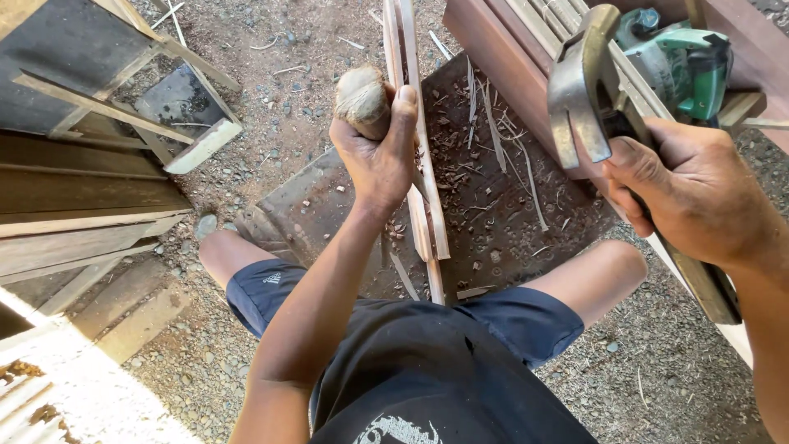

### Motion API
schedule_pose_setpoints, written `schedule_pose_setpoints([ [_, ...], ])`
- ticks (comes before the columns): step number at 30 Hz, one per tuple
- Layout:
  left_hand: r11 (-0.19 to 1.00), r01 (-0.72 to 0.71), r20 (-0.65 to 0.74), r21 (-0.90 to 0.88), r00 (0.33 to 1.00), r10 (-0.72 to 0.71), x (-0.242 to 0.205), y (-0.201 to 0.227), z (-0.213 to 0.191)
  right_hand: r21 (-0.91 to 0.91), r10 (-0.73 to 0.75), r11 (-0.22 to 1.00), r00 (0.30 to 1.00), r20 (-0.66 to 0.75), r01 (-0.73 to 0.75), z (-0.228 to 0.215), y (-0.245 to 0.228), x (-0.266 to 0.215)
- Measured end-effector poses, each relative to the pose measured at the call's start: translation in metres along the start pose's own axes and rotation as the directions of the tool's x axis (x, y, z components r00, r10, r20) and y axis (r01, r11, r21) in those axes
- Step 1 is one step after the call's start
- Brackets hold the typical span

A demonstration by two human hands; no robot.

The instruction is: Using a hammer and a chisel-like tool to shape and clean a wooden furniture frame part.

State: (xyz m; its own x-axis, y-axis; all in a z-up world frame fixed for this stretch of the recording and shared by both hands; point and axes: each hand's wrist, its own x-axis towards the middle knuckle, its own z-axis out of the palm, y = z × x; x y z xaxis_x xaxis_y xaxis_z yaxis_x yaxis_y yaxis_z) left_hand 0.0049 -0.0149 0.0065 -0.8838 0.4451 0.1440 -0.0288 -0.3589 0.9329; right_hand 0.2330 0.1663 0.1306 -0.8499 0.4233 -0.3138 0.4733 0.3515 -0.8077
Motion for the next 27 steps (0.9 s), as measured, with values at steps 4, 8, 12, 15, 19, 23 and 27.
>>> schedule_pose_setpoints([
  [4,1.000,-0.003,0.000,-0.005,1.000,0.003,0.003,0.001,-0.004,-0.036,0.014,0.999,1.000,0.000,-0.014,0.005,-0.005,0.007],
  [8,1.000,0.006,0.000,-0.021,1.000,-0.006,0.011,-0.001,-0.006,-0.078,0.037,0.996,0.999,-0.003,-0.037,0.011,-0.016,0.015],
  [12,1.000,0.020,-0.020,-0.005,1.000,-0.020,0.015,-0.006,-0.009,-0.135,0.013,0.991,1.000,0.022,-0.010,0.017,-0.039,0.025],
  [15,1.000,0.031,-0.034,0.003,0.999,-0.031,0.019,-0.009,-0.009,-0.178,-0.019,0.984,0.999,0.041,0.026,0.018,-0.044,0.034],
  [19,0.999,0.037,-0.046,-0.008,0.998,-0.038,0.023,-0.009,-0.006,-0.274,-0.082,0.957,0.994,0.073,0.099,0.014,-0.061,0.049],
  [23,0.999,0.033,-0.031,0.016,0.999,-0.032,0.022,-0.011,-0.006,-0.319,-0.301,0.895,0.950,0.088,0.313,0.025,-0.087,0.074],
  [27,0.995,0.001,-0.048,0.095,0.999,0.004,0.020,-0.021,-0.004,-0.541,-0.147,0.808,0.969,0.199,0.234,0.041,-0.125,0.091],
])
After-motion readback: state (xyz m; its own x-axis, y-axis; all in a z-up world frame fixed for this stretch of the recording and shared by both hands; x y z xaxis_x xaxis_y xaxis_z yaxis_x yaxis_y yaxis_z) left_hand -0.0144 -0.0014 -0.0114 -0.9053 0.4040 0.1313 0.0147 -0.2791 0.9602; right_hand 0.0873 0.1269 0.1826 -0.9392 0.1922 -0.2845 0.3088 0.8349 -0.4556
